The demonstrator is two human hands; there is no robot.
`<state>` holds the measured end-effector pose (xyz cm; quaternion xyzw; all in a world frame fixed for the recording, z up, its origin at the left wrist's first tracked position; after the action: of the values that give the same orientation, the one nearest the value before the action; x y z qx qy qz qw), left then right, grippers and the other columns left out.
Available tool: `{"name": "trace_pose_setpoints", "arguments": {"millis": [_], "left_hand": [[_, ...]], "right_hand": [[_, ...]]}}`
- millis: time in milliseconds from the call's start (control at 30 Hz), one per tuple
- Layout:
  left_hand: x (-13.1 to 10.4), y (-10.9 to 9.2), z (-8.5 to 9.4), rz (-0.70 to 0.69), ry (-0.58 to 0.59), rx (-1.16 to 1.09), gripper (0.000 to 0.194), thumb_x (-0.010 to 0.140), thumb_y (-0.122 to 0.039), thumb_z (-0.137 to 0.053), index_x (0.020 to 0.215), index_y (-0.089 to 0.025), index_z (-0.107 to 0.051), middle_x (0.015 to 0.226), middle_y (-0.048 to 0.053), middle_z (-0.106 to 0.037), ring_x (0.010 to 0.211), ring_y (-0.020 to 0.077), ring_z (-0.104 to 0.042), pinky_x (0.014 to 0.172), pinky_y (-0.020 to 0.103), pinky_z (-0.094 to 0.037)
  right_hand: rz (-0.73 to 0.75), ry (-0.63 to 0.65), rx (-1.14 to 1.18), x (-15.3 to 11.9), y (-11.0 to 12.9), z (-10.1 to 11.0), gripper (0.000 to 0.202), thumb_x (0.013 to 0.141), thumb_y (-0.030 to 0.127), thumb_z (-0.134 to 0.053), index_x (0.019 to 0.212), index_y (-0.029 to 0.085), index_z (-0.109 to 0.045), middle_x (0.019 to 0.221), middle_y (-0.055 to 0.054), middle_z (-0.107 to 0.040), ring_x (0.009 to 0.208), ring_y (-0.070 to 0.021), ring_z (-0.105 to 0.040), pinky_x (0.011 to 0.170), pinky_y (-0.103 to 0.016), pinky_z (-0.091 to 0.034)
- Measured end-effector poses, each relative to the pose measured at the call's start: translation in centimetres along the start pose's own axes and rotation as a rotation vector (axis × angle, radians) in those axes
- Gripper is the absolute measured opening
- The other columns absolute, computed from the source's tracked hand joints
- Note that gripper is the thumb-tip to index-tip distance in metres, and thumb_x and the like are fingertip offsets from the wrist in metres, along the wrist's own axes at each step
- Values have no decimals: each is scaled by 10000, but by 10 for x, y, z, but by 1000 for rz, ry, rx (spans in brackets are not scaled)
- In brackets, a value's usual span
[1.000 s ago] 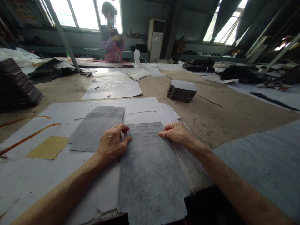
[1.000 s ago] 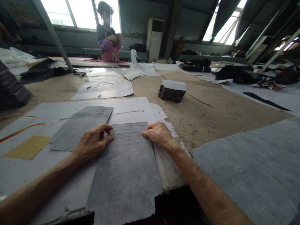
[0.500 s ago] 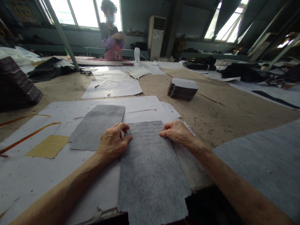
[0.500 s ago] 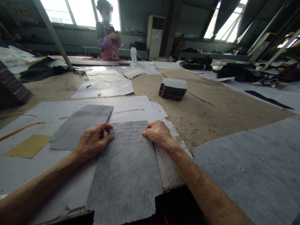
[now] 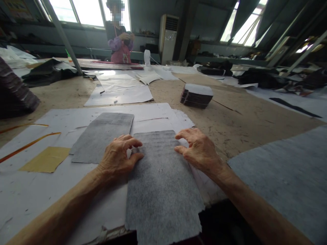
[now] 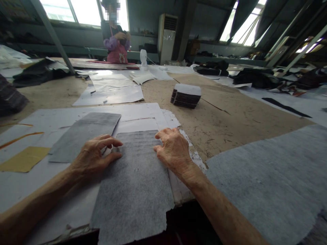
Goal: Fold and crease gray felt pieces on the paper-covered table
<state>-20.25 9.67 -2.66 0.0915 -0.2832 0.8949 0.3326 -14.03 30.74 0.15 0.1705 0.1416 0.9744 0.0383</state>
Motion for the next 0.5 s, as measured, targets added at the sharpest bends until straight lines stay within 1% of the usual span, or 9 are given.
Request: {"name": "trace_pose_setpoints", "arguments": {"millis": [133, 233, 367, 433, 500], "left_hand": [[2, 1, -2, 44, 85, 7, 168, 717, -270, -583, 867, -210, -627, 820, 20, -580, 741, 168, -530, 688, 311, -415], [4, 1, -4, 69, 135, -6, 190, 707, -271, -575, 885, -206, -599, 821, 16, -564, 726, 161, -514, 665, 295, -401], [4, 2, -3, 117, 172, 27, 202, 687, -295, -568, 864, -200, -550, 805, 11, -554, 727, 167, -500, 661, 294, -374], [5, 2, -1, 160, 180, 66, 193, 675, -326, -575, 811, -197, -528, 761, 5, -544, 704, 167, -491, 644, 288, -357], [5, 2, 1, 211, 185, 106, 208, 664, -371, -585, 758, -202, -508, 706, -7, -526, 671, 162, -481, 617, 279, -334]], "right_hand": [[-32, 178, 123, 5, -5, -6, 267, 631, 125, -659, 887, 199, -672, 897, -10, -666, 845, -161, -562, 722, -248, -433], [-111, 276, 163, 10, -8, -10, 254, 610, 139, -648, 855, 200, -664, 822, 7, -656, 759, -135, -566, 655, -218, -411], [-237, 317, 147, 12, -12, -11, 135, 559, 208, -656, 692, 189, -647, 624, 19, -600, 608, -130, -533, 527, -221, -351], [-282, 313, 152, 10, -14, -11, 91, 586, 268, -637, 622, 185, -626, 569, 22, -563, 566, -124, -509, 500, -223, -323], [-324, 300, 172, 6, -15, -11, 140, 644, 315, -588, 597, 185, -610, 547, 23, -535, 544, -115, -490, 488, -221, -306]]}}
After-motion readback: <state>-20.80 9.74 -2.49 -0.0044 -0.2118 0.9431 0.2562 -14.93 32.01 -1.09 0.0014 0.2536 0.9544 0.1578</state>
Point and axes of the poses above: each hand's wrist, its own x-axis towards the middle knuckle, its own z-axis out of the back of the hand, y = z × x, the point moved 3 cm from there along x, towards the middle knuckle
